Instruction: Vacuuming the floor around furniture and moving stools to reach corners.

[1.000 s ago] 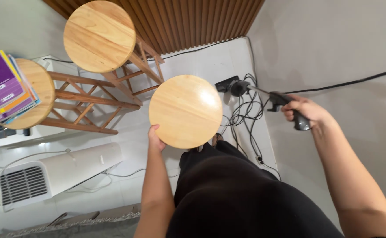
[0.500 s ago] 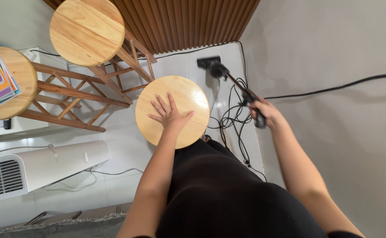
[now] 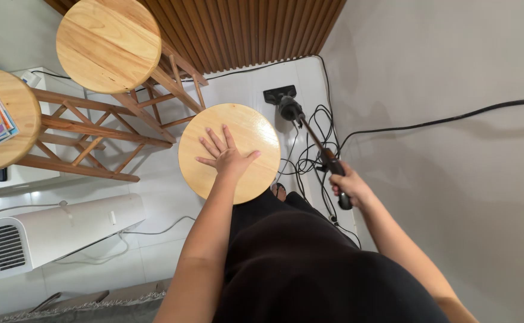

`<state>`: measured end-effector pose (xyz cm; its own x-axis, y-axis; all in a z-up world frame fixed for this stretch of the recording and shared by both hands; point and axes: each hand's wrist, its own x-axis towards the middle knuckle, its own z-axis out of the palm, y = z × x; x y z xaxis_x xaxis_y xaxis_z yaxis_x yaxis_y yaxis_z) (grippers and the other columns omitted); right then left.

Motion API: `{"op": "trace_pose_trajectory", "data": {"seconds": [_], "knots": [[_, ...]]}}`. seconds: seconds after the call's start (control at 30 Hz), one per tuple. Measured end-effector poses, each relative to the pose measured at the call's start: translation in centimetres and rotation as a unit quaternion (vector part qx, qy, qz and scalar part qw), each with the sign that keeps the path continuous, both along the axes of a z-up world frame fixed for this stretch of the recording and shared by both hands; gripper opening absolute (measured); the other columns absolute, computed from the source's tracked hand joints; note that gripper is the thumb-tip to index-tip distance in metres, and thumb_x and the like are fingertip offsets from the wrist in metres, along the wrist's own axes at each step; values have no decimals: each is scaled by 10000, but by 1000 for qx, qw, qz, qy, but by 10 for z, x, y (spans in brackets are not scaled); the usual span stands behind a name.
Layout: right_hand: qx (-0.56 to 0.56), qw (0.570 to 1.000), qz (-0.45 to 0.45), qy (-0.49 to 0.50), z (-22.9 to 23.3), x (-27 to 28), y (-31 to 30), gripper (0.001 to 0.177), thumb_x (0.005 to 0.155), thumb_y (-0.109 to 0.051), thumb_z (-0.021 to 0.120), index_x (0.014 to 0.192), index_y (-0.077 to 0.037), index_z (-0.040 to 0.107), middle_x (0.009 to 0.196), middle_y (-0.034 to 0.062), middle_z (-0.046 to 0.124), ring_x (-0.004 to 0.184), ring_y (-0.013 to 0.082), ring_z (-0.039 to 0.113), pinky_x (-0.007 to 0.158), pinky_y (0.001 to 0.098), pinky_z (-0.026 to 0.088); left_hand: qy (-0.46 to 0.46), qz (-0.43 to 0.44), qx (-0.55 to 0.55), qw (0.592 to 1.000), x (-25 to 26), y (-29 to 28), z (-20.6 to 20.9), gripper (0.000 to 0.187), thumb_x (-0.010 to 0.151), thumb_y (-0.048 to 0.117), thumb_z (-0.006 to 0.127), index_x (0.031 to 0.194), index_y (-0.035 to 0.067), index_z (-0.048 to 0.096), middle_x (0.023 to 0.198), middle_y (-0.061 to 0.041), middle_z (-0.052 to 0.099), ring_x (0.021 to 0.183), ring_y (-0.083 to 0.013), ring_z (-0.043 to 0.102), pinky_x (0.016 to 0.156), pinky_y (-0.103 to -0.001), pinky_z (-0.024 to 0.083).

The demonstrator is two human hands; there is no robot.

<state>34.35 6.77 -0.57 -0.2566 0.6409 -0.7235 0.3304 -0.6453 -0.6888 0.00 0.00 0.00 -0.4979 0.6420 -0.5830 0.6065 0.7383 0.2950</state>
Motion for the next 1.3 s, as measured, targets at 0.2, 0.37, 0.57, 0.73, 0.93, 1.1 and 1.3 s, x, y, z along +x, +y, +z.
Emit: {"op": "trace_pose_trajectory", "data": {"seconds": [0.2, 0.37, 0.57, 0.73, 0.93, 1.1, 1.3], "knots": [[-15, 999, 0, 31, -12, -15, 61, 501, 853, -1, 551, 1335, -126, 493, 635, 29, 494, 483, 93, 462, 426, 264, 415, -5, 2, 4, 1000, 0, 1, -1, 1433, 648, 776, 767, 1638, 233, -115, 1655, -213, -324, 1472, -472, -366, 1058, -824, -148], [-33, 994, -50, 94, -66, -58, 97, 427, 873, 9, 592, 1273, -81, 473, 674, 29, 524, 519, 98, 490, 450, 272, 441, -1, 2, 22, 1000, 0, -2, -7, 1433, 653, 770, 765, 1644, 230, -118, 1649, -210, -327, 1469, -473, -366, 1049, -828, -154], [-55, 985, -110, 124, -55, -131, 82, 453, 851, 27, 627, 1244, -123, 458, 682, 45, 529, 527, 124, 507, 464, 301, 466, -3, 1, 37, 999, 1, -4, -5, 1420, 660, 776, 757, 1648, 217, -95, 1649, -221, -320, 1471, -475, -367, 1044, -830, -160], [14, 993, -93, 70, -84, -83, 105, 368, 898, -16, 653, 1239, -7, 516, 734, 48, 564, 546, 127, 540, 466, 299, 472, -6, -4, 25, 1000, -2, -3, -2, 1421, 656, 776, 760, 1646, 212, -90, 1657, -218, -312, 1475, -472, -365, 1044, -828, -164], [112, 990, -87, -12, -43, 18, 138, 575, 877, 9, 627, 1443, 15, 527, 736, 59, 604, 543, 114, 544, 456, 282, 468, 3, -7, 38, 999, 1, -3, -11, 1421, 650, 785, 749, 1651, 238, -100, 1660, -212, -305, 1480, -468, -350, 1052, -827, -149], [120, 983, -134, -39, -42, 54, 161, 618, 866, 12, 647, 1465, 18, 497, 736, 93, 623, 528, 119, 552, 454, 281, 463, 9, -10, 10, 1000, -1, -4, -8, 1430, 649, 793, 751, 1642, 233, -112, 1653, -206, -320, 1476, -474, -362, 1056, -823, -141], [130, 984, -112, -47, -57, 76, 180, 626, 867, 18, 637, 1480, -7, 513, 732, 69, 612, 529, 115, 537, 459, 281, 453, 11, -6, 55, 998, 0, -6, -14, 1424, 667, 779, 756, 1655, 219, -103, 1647, -226, -319, 1466, -488, -360, 1048, -835, -156]]}}
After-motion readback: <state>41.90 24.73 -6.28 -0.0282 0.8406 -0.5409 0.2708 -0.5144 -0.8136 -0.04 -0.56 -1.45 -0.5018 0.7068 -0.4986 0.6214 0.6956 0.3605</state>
